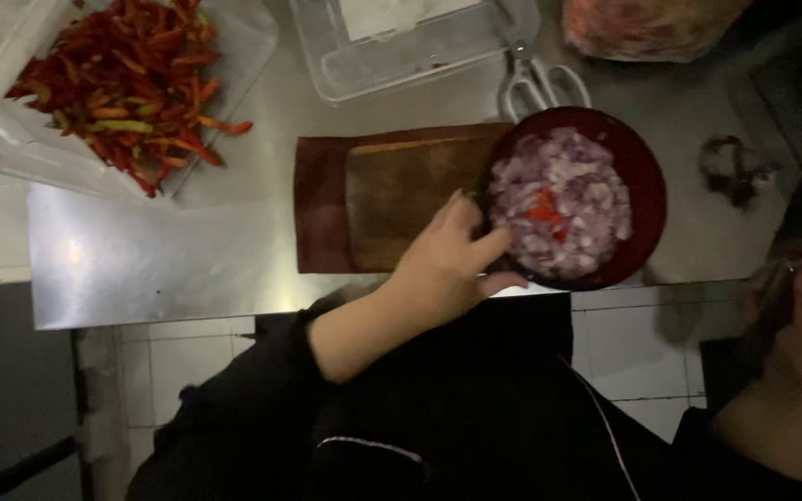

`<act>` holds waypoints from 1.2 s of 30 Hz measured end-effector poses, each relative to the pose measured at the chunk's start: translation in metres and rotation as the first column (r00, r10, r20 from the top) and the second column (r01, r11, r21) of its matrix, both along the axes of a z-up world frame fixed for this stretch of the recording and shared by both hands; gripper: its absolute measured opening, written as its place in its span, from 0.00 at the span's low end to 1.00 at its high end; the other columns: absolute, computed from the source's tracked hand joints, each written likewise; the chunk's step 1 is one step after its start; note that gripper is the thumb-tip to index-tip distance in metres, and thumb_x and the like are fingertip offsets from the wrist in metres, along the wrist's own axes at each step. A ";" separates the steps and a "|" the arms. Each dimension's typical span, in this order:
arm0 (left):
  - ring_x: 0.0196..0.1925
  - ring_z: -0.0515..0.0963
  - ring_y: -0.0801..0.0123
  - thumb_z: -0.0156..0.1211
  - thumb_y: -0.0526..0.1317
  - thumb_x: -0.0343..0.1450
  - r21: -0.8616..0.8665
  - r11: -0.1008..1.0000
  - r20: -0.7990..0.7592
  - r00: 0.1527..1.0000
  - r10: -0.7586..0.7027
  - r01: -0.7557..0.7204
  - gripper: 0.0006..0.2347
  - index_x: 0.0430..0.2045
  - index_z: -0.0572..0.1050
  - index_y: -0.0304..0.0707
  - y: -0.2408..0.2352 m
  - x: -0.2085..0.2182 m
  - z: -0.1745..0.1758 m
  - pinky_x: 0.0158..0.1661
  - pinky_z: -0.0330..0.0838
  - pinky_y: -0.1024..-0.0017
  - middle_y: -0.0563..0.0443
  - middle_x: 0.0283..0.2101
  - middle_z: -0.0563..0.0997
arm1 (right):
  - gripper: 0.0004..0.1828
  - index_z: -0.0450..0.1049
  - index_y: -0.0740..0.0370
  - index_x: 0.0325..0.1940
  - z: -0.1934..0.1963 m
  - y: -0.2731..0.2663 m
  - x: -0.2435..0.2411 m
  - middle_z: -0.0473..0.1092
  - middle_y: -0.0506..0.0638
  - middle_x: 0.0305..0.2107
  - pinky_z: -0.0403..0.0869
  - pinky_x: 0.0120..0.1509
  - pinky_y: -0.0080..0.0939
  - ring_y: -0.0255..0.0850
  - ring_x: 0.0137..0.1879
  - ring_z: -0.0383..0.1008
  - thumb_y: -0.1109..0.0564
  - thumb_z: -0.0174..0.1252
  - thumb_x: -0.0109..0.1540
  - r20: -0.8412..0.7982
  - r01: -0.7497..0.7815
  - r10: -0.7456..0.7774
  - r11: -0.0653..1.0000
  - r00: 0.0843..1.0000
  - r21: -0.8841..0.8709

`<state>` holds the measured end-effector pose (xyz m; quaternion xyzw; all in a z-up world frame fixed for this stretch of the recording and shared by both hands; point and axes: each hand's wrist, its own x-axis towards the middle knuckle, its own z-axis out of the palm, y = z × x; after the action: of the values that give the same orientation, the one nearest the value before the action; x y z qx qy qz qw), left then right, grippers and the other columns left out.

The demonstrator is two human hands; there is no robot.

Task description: The person chops red chilies with a knife on a cutting board and transfers them into a bowl of chopped red onions. Then the person uses scissors to cut additional chilies directly into the bowl, repeating the process for several chilies.

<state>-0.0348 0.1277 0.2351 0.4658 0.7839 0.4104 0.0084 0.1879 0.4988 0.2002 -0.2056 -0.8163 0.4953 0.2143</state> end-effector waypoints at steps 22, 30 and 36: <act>0.51 0.79 0.50 0.74 0.44 0.67 0.142 0.805 0.156 0.816 0.556 -0.576 0.24 0.53 0.71 0.33 -0.146 -0.018 -0.017 0.51 0.75 0.59 0.39 0.49 0.77 | 0.23 0.74 0.45 0.74 -0.014 -0.044 -0.213 0.71 0.62 0.42 0.74 0.53 0.52 0.55 0.48 0.74 0.54 0.58 0.74 0.450 -0.364 -0.184 0.366 0.874 0.856; 0.43 0.82 0.52 0.73 0.41 0.70 -0.016 0.694 0.111 0.688 0.717 -0.720 0.12 0.43 0.78 0.36 -0.192 -0.058 -0.030 0.44 0.77 0.61 0.44 0.40 0.81 | 0.15 0.69 0.64 0.66 -0.086 -0.018 -0.240 0.73 0.61 0.52 0.77 0.56 0.51 0.50 0.54 0.77 0.57 0.50 0.76 0.177 -0.174 0.084 0.785 0.981 0.594; 0.53 0.75 0.48 0.60 0.33 0.69 -0.086 0.509 -0.504 0.478 0.719 -0.857 0.10 0.44 0.80 0.38 -0.227 -0.153 -0.025 0.51 0.70 0.53 0.45 0.47 0.80 | 0.16 0.69 0.68 0.63 -0.060 -0.050 -0.266 0.73 0.61 0.46 0.78 0.53 0.47 0.49 0.51 0.79 0.63 0.61 0.72 0.282 -0.341 0.192 0.579 0.940 0.740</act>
<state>-0.1880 -0.0989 0.2103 0.1104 0.9485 0.1237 -0.2698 -0.0784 0.4484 0.1407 -0.0085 -0.9860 0.0992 0.1340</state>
